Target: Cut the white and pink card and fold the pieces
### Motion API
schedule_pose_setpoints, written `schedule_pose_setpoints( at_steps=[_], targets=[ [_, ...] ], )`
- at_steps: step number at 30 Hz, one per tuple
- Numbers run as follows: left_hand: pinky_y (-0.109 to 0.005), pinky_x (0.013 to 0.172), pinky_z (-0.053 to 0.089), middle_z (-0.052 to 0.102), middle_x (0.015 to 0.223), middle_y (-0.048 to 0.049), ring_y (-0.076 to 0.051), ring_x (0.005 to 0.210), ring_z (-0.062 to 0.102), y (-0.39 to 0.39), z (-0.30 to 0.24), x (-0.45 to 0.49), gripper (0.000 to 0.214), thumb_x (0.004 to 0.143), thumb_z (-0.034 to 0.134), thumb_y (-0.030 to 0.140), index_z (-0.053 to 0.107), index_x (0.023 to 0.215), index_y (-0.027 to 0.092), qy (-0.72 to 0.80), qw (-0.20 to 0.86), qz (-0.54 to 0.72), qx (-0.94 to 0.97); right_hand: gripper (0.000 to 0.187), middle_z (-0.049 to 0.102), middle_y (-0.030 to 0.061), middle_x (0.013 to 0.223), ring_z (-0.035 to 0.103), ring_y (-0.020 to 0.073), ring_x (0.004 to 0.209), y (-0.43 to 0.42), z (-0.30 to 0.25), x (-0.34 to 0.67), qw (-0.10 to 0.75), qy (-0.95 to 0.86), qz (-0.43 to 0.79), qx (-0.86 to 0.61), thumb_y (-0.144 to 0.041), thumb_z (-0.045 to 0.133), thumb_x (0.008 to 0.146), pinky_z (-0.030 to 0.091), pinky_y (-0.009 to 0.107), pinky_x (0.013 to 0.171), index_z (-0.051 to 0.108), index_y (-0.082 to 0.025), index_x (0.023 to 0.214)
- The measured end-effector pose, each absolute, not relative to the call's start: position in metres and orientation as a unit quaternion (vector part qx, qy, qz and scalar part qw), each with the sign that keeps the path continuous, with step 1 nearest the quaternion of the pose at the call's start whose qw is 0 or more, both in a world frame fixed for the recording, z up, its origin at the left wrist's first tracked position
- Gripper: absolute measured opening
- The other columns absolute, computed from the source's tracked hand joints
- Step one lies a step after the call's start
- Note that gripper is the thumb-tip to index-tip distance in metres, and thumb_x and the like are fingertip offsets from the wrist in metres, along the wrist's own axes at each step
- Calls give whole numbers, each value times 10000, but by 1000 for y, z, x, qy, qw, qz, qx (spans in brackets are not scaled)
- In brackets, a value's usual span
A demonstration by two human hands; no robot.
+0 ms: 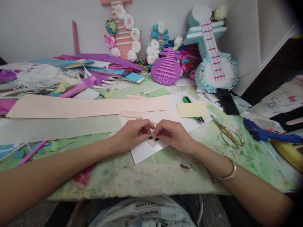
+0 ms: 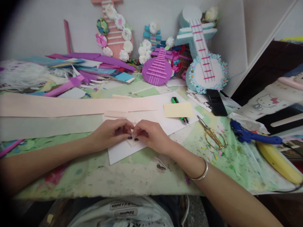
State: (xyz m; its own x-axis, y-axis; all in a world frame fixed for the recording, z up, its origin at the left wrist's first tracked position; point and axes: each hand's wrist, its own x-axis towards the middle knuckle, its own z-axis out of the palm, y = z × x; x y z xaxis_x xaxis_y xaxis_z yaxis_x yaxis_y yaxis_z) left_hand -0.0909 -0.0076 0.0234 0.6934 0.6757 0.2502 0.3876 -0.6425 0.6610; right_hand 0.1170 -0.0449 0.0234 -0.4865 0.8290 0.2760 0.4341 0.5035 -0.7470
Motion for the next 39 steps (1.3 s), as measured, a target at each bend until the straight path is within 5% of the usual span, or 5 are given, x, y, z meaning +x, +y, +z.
schedule_pose_setpoints(
  at_steps=[19, 27, 39],
  targets=[
    [-201, 609, 395, 564, 718, 23, -96, 638, 508, -8, 22, -90, 95, 781, 567, 79, 576, 745, 166, 276, 236, 252, 897, 149, 598, 0, 803, 543, 93, 679, -44, 21, 116, 335, -811, 287, -385, -29, 568, 780, 428, 215, 614, 594, -176, 782],
    [-265, 753, 445, 565, 890, -44, -151, 843, 542, -8, 17, -98, 154, 896, 491, 172, 637, 849, 183, 203, 182, 254, 928, 138, 598, 6, 803, 554, 106, 703, -45, 21, 115, 338, -811, 284, -385, -45, 564, 789, 439, 230, 631, 586, -180, 774],
    [-296, 705, 412, 578, 845, -70, -171, 780, 482, -12, 20, -101, 178, 904, 480, 180, 632, 814, 160, 150, 107, 256, 949, 129, 616, 24, 840, 569, 123, 735, -45, 23, 119, 330, -799, 315, -391, -49, 557, 779, 465, 261, 684, 588, -171, 808]
  ],
)
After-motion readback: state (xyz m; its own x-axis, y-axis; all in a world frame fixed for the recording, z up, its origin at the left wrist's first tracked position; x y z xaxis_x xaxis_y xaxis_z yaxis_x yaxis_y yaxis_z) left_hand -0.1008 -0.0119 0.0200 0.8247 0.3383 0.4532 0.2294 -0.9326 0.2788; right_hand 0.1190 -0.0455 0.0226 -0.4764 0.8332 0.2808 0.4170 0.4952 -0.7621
